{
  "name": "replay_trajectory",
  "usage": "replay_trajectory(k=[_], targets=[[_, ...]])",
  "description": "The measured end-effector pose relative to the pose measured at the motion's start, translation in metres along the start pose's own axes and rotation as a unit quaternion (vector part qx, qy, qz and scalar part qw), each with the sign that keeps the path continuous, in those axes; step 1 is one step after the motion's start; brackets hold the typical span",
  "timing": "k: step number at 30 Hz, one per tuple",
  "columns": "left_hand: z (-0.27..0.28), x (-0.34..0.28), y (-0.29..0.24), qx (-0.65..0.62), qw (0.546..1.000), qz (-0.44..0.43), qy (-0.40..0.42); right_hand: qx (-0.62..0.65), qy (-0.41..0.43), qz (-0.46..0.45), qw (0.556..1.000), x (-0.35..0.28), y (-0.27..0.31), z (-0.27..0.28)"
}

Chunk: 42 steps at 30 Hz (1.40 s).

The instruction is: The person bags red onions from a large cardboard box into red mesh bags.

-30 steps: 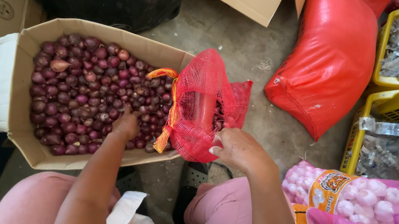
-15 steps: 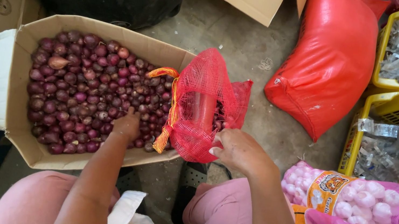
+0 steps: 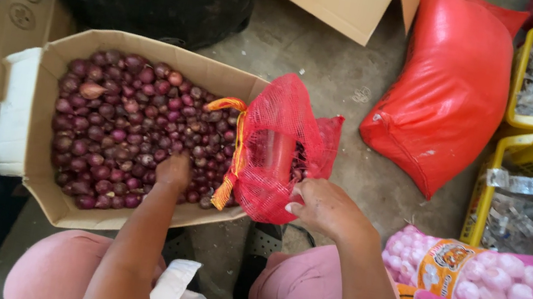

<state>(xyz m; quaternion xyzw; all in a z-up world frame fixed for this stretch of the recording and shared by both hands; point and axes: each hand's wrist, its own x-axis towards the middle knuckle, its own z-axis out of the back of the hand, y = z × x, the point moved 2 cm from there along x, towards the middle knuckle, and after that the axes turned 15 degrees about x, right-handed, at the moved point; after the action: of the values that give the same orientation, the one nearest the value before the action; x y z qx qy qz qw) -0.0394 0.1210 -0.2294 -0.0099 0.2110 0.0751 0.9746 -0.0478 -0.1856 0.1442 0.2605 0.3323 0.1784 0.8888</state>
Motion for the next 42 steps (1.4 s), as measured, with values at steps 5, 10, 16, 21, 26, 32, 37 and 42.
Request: replay_trajectory(k=[5, 10, 16, 21, 26, 32, 37, 42], targets=[[0.085, 0.027, -0.023, -0.427, 0.885, 0.009, -0.187, 0.004, 0.008, -0.007, 1.000, -0.001, 0.007, 0.003], [0.250, -0.050, -0.078, -0.724, 0.607, -0.224, 0.238, 0.008, 0.009, -0.031, 0.999, -0.005, 0.007, 0.004], [0.248, -0.095, -0.166, -0.553, 0.732, -0.290, 0.273, -0.005, -0.012, -0.022, 1.000, -0.003, -0.007, -0.003], [0.100, -0.045, -0.219, -0.472, 0.772, -0.410, 0.117, -0.018, -0.001, -0.046, 0.999, -0.008, 0.000, 0.002], [0.142, -0.066, -0.202, -0.350, 0.851, -0.372, 0.124, -0.010, 0.018, -0.075, 0.997, -0.008, 0.003, 0.003], [0.195, -0.044, -0.157, -0.412, 0.854, -0.276, 0.155, -0.006, 0.002, -0.044, 0.999, -0.009, 0.000, 0.003], [0.193, 0.035, -0.050, -0.746, 0.666, -0.016, 0.018, -0.002, 0.002, -0.031, 0.999, -0.006, -0.004, 0.001], [0.130, 0.021, 0.041, -0.353, 0.893, 0.172, -0.221, -0.005, 0.001, -0.023, 1.000, -0.005, -0.001, 0.001]])
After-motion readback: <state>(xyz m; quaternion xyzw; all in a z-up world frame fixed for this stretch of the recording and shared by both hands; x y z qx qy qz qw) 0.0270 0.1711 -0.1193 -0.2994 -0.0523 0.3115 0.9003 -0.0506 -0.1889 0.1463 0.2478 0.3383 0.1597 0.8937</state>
